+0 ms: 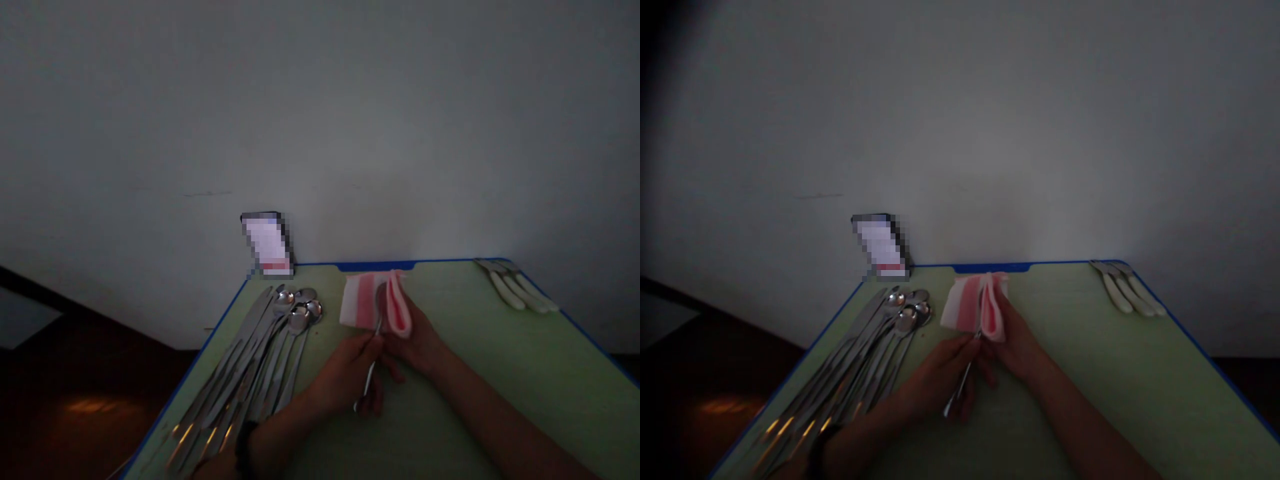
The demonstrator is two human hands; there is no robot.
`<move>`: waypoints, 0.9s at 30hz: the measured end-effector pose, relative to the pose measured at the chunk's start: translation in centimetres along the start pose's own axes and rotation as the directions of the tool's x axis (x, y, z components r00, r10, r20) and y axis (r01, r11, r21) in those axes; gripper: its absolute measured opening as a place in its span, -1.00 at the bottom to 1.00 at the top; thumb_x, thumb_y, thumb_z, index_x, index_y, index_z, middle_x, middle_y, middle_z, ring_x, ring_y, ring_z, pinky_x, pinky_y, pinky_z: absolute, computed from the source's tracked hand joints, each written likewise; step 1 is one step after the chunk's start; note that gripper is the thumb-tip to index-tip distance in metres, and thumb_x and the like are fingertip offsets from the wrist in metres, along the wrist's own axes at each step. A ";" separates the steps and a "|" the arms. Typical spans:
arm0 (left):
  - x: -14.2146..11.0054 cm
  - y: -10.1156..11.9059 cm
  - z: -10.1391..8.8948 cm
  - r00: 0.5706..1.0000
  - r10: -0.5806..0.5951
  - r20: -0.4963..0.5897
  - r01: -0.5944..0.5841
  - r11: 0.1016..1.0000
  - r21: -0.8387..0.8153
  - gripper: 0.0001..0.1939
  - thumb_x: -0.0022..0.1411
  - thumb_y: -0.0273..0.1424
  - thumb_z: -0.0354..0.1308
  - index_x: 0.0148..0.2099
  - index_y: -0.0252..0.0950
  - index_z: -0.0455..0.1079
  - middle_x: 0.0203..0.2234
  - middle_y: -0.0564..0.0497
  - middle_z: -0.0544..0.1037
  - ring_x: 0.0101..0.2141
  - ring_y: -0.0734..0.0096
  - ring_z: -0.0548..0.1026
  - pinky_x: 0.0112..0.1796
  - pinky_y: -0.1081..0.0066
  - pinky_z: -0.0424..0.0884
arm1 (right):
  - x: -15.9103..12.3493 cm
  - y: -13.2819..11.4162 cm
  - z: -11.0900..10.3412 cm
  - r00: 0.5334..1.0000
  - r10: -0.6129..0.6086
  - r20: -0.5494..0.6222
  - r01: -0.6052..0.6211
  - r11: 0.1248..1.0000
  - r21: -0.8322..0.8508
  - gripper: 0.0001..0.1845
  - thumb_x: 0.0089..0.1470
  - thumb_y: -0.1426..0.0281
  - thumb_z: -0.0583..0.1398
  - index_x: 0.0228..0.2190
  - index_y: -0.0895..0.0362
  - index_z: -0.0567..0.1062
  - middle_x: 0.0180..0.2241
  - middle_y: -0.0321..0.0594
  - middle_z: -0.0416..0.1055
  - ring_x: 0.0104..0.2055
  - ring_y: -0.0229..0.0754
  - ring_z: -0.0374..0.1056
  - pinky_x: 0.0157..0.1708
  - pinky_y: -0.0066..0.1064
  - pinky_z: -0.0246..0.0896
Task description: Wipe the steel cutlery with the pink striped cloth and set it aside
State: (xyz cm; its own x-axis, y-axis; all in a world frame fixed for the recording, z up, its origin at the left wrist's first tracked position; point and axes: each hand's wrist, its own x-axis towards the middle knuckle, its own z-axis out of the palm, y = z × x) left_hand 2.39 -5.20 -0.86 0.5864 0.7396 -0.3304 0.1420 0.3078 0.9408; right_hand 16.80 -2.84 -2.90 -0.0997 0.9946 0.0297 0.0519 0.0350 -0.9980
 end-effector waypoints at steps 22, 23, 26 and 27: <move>-0.7 0.1 -0.2 0.939 0.295 -0.179 -0.148 0.812 0.564 -0.71 0.27 -0.23 -0.13 -0.22 -0.23 0.37 -0.68 0.12 0.29 -0.62 0.44 0.28 -0.56 0.48 0.14 | 2.9 0.3 -1.7 0.953 -0.001 -0.304 0.046 0.989 0.142 -0.55 -0.05 -0.01 0.04 -0.57 0.14 0.31 -0.62 -0.31 0.22 -0.58 -0.31 0.10 -0.58 -0.47 0.03; -0.8 0.1 -0.2 0.933 0.311 -0.179 -0.152 0.795 0.587 -0.71 0.27 -0.24 -0.14 -0.21 -0.22 0.37 -0.67 0.12 0.31 -0.61 0.43 0.29 -0.53 0.48 0.15 | 2.8 0.3 -1.7 0.957 0.012 -0.289 0.032 0.988 0.148 -0.54 -0.04 -0.02 0.02 -0.55 0.14 0.32 -0.61 -0.29 0.24 -0.58 -0.30 0.12 -0.57 -0.46 0.05; -0.9 0.3 -0.4 0.937 0.313 -0.157 -0.162 0.786 0.597 -0.71 0.27 -0.25 -0.14 -0.19 -0.22 0.36 -0.61 0.10 0.38 -0.56 0.39 0.35 -0.49 0.47 0.18 | 2.7 0.1 -1.7 0.961 0.030 -0.274 0.009 0.990 0.138 -0.50 -0.04 -0.04 -0.01 -0.51 0.15 0.35 -0.58 -0.25 0.28 -0.55 -0.27 0.17 -0.54 -0.44 0.09; -0.9 0.3 -0.4 0.939 0.310 -0.147 -0.168 0.790 0.590 -0.72 0.27 -0.25 -0.14 -0.19 -0.21 0.36 -0.57 0.09 0.41 -0.53 0.39 0.38 -0.47 0.47 0.19 | 2.7 0.2 -1.7 0.960 0.029 -0.279 0.008 0.991 0.130 -0.49 -0.04 -0.05 -0.01 -0.49 0.16 0.36 -0.59 -0.25 0.29 -0.55 -0.26 0.18 -0.54 -0.44 0.09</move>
State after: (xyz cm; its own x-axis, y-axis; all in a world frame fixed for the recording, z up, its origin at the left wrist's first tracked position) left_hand 1.59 -5.55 -0.31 0.4776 0.8780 -0.0303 0.4844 -0.2344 0.8428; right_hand 18.19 0.00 -2.89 0.1835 0.9829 0.0148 -0.0789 0.0297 -0.9964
